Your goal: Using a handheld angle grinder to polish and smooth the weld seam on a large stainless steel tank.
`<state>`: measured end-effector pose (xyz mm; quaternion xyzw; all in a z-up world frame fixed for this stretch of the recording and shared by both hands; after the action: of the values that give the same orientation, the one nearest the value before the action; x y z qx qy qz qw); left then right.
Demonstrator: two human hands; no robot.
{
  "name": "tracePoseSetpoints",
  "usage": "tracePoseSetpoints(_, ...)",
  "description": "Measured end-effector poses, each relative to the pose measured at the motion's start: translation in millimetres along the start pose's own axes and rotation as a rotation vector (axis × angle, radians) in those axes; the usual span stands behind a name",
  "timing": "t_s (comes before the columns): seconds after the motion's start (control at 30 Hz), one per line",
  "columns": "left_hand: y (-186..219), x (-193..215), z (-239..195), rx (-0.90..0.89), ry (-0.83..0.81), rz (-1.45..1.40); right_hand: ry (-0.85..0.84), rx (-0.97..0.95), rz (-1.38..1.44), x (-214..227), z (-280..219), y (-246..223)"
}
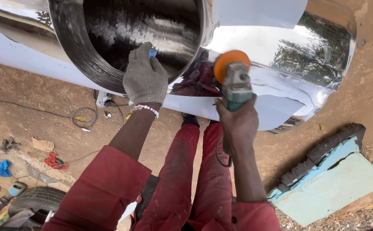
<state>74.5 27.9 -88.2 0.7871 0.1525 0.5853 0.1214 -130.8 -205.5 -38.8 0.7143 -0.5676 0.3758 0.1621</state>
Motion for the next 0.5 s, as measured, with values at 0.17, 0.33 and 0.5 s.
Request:
tracePoseSetpoints(0.17,8,8,-1,0.008,-0.001,0.026,0.028,0.105,-0.011,11,13,-32)
tracePoseSetpoints(0.33,11,11,-3,0.033,-0.020,0.019,-0.007,0.237,-0.072,42,16,-50)
tracePoseSetpoints(0.5,10,8,-2,0.026,-0.022,-0.015,-0.076,0.272,-0.207,34,42,-72)
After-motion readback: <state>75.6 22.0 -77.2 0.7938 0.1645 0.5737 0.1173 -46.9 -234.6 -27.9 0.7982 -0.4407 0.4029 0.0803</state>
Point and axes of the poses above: each hand's wrist, its own z-axis towards the middle knuckle, its own x-axis out of the back of the hand, y = z × x, the point moved 4 cm from there along z, towards the middle knuckle, and after that the axes turned 8 degrees about -z, right-handed, at the moved point
